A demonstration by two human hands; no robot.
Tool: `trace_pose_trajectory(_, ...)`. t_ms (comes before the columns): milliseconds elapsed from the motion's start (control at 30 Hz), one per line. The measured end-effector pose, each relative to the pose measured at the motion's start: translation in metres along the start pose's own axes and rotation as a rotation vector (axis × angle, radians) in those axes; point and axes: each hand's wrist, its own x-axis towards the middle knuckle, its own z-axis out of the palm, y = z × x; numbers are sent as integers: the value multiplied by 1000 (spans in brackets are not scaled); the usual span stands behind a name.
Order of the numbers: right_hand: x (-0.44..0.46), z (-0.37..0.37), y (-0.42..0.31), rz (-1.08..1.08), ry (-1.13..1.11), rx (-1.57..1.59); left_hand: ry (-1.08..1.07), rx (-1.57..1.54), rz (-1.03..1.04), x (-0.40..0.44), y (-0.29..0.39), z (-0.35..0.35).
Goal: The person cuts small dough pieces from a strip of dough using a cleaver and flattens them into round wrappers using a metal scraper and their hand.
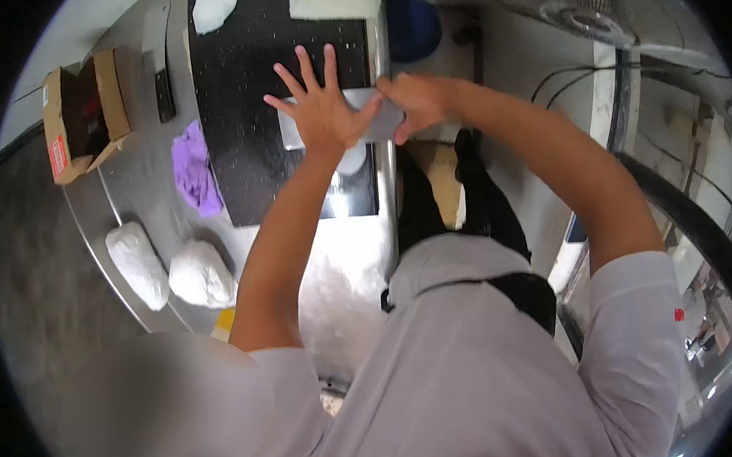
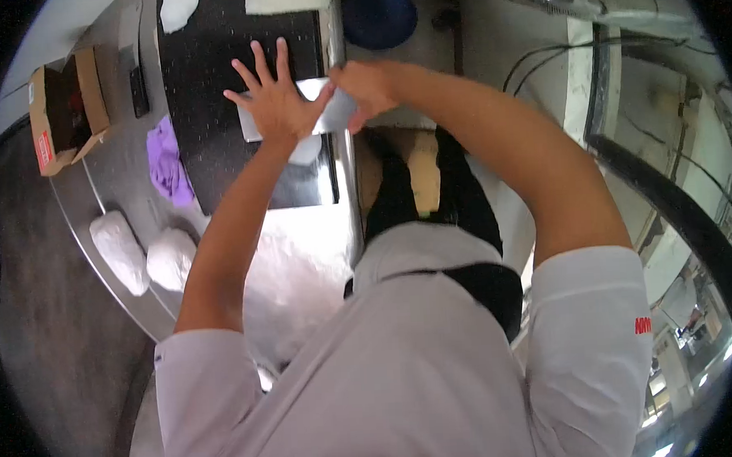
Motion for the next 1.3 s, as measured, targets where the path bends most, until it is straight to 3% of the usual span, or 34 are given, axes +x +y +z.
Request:
trace_pose_trajectory(167, 14, -25, 14, -70, 169, -131, 126, 27, -45, 37, -3, 0)
trace_pose_trajectory(233, 28, -11, 22, -128, 351, -245, 127, 39, 78, 49, -17, -4)
trace_pose_trajectory(300, 14, 1, -9, 2, 231, 4, 103, 16, 222, 47, -37, 5)
trace_pose_trajectory(433, -4, 51, -23, 54, 239, 62, -16, -16, 336, 5, -37, -2)
trace_pose_trajectory(500, 3, 40, -24, 66, 230, 88, -3, -34, 359, 24, -40, -10)
trace_pose_trajectory(567, 17, 27, -20, 85, 355, 55, 120, -27, 444, 51, -46, -9)
trace_pose_trajectory(700, 15, 18, -19, 91, 319, 79, 73, -26, 440, 60, -41, -11)
trace_pose_trajectory(733, 11, 35, -9, -55, 346, 54, 49, -64, 457, 46, -37, -9)
trace_pose_trajectory(833, 0, 51, -16, 110, 300, 31, 42, -62, 464, 32, -31, -1)
trace_pose_trajectory(967, 28, 15, 6, -81, 474, -48, 171, -31, 418, 68, -43, -10)
trace_pose_trajectory(1100, 10, 5, -15, 36, 241, 47, 135, -99, 479, 59, -44, -3)
trace_pose_trajectory(1167, 9, 36, 10, -96, 258, -15, 109, -147, 479, 30, -34, 3)
trace_pose_trajectory(1233, 4, 45, -4, -57, 437, -16, 158, -137, 483, 39, -29, 4)
trace_pose_trajectory(1267, 1, 22, -13, 133, 221, 114, 257, -164, 490, 45, -30, 0)
trace_pose_trajectory(1300, 10, 22, -4, 93, 372, -36, 189, -75, 453, 51, -32, -15)
